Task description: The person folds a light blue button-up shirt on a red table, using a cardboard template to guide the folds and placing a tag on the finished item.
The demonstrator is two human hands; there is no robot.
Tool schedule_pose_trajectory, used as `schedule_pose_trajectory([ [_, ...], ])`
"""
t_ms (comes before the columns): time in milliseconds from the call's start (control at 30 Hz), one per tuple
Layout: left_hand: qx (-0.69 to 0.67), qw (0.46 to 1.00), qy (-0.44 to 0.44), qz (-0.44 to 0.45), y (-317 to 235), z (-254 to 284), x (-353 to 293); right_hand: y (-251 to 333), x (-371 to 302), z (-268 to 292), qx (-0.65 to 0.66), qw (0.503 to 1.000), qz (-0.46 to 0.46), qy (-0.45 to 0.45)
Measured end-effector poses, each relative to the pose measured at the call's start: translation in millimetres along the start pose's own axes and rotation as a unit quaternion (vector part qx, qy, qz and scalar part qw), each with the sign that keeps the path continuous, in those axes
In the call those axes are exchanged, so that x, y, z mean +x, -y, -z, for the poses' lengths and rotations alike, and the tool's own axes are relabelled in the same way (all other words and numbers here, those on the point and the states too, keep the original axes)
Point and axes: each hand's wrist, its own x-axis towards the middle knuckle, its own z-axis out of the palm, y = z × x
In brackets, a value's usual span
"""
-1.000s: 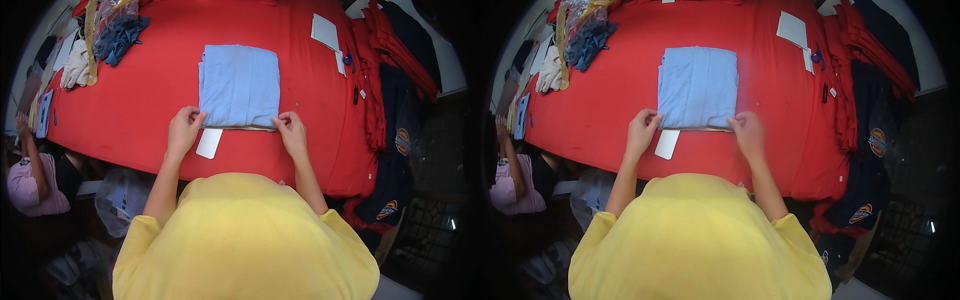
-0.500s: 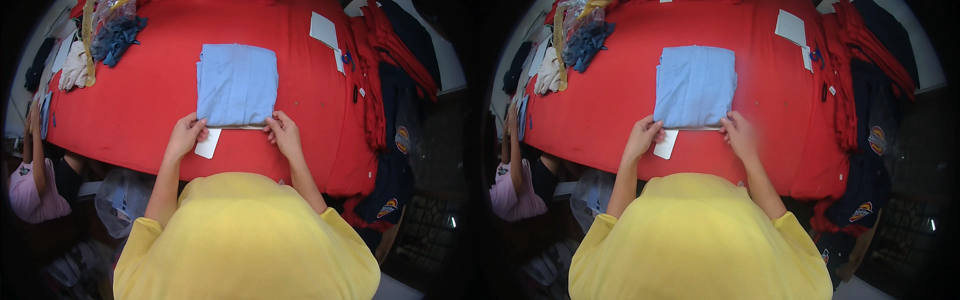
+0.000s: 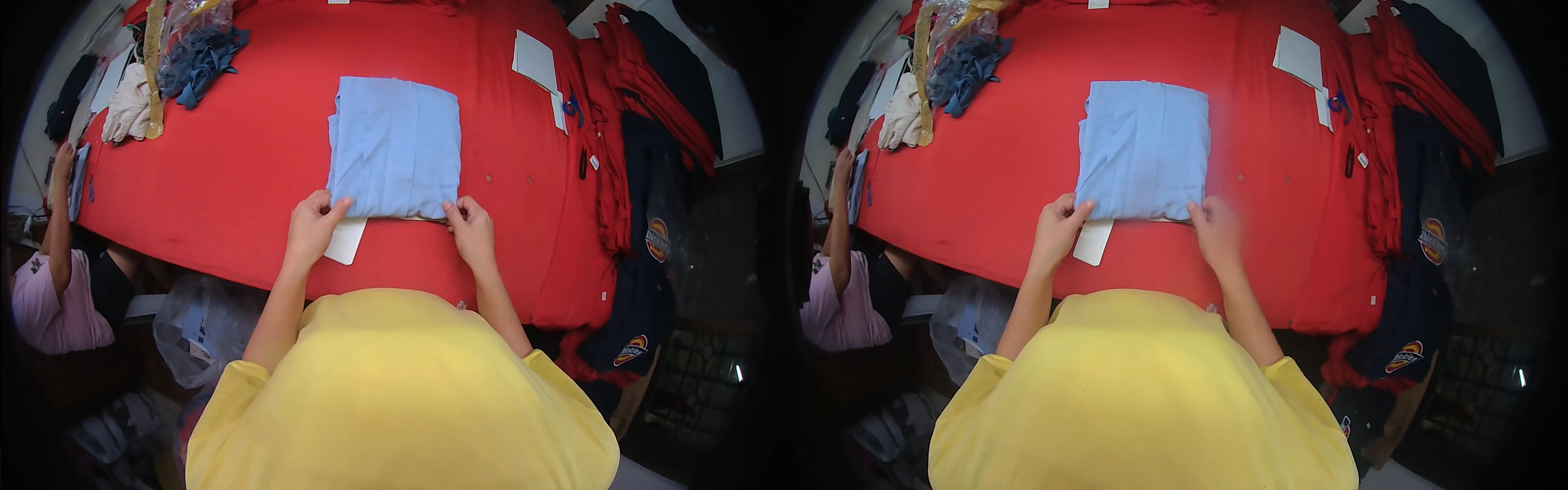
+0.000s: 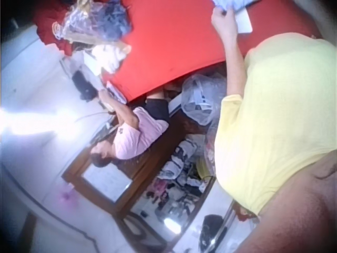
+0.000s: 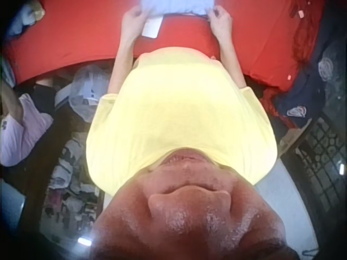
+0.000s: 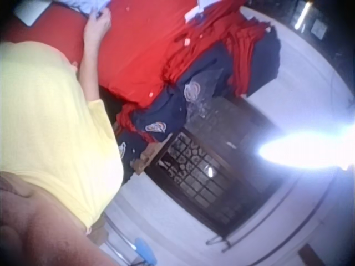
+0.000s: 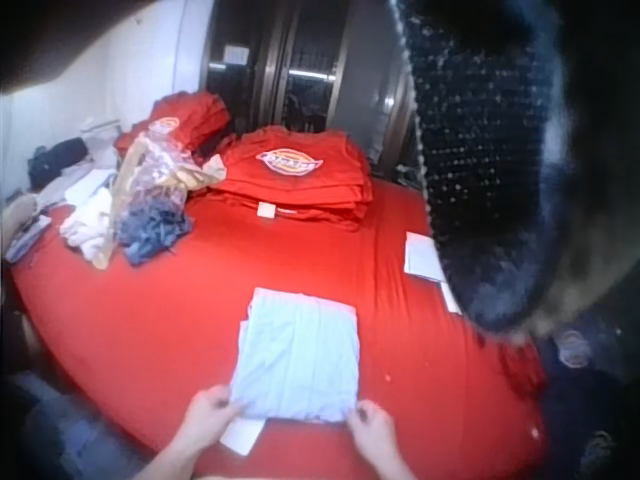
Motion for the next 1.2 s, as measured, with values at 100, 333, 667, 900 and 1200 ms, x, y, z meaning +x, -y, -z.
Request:
schedule_pose_trajectory([
  [100,0.044,0.999,0.011,0.005,-21,1,-1,18,-7,1,-0.103,0.994,0.035,-0.017],
  [333,0.208,0.974,0.018,-0.090,-39,14,13,24,-7,1,-0.141,0.987,0.060,-0.052],
  [667,0.165,0.968,-0.060,-0.182,-66,-15,124,18,-3,4,-0.185,0.980,0.061,-0.035],
  [900,0.192,0.953,-0.160,-0.168,-32,-1,75,22,-2,5,-0.179,0.983,0.035,-0.011],
  [1200,0.281,0.954,-0.065,-0.081,-13,7,7,33,-9,-1,-0.040,0.999,-0.015,0.002],
])
